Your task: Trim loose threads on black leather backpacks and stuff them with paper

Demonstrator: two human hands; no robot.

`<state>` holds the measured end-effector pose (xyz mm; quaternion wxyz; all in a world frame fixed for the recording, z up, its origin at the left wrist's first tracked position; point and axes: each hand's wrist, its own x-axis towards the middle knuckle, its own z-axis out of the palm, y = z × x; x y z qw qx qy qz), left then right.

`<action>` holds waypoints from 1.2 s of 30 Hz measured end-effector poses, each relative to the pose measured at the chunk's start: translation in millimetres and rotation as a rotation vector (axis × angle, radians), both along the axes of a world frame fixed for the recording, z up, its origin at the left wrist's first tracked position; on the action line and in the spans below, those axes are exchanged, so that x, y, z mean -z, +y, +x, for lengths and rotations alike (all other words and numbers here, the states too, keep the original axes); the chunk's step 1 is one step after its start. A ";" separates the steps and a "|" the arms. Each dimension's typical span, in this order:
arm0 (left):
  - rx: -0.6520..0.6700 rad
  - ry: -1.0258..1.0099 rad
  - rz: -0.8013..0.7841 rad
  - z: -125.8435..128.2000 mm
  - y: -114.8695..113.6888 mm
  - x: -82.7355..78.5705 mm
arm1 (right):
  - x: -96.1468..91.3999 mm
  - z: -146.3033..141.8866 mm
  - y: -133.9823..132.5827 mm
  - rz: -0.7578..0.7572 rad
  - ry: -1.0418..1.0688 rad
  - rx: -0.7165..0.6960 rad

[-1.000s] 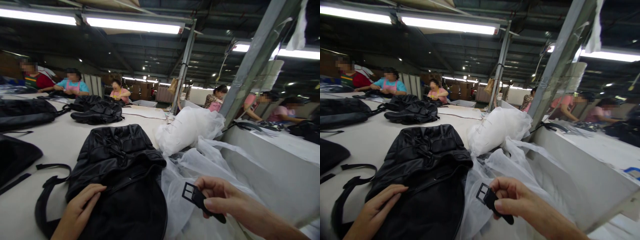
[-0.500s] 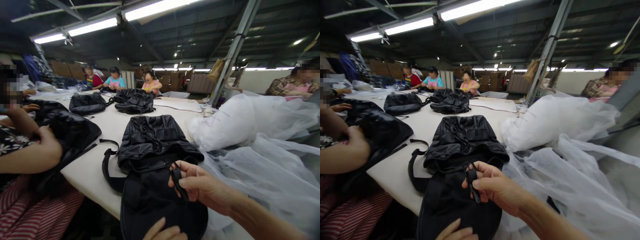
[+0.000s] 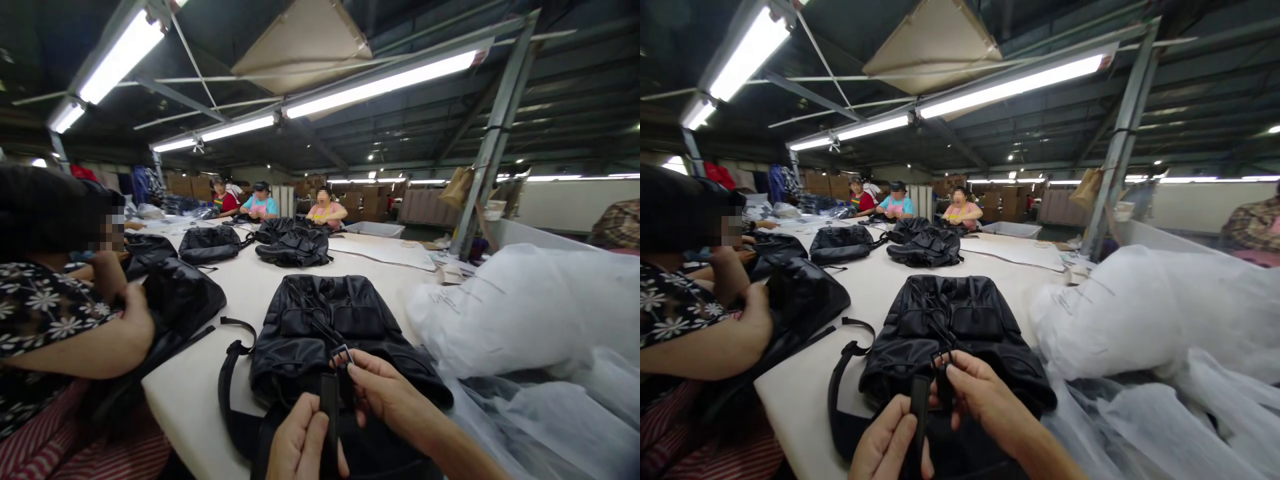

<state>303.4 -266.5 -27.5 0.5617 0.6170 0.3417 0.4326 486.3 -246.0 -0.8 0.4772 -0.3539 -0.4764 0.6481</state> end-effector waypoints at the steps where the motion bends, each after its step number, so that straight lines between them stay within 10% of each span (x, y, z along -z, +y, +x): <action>1: -0.015 -0.028 -0.024 2.8 7.4 3.6 | 3.1 3.5 5.9 0.002 -0.009 0.014; 13: -0.089 -0.211 -0.221 44.7 60.3 52.1 | 45.6 39.6 45.4 0.019 -0.066 0.003; 21: 0.026 -0.241 -0.229 28.2 54.2 43.9 | 45.3 37.3 46.0 -0.012 -0.114 0.063; 29: 0.023 -0.242 -0.381 17.2 40.6 24.0 | 44.6 15.5 35.5 0.477 -0.472 0.209; 36: 0.006 -0.252 -0.380 20.8 35.5 22.1 | 45.1 0.4 23.3 0.578 -0.525 0.201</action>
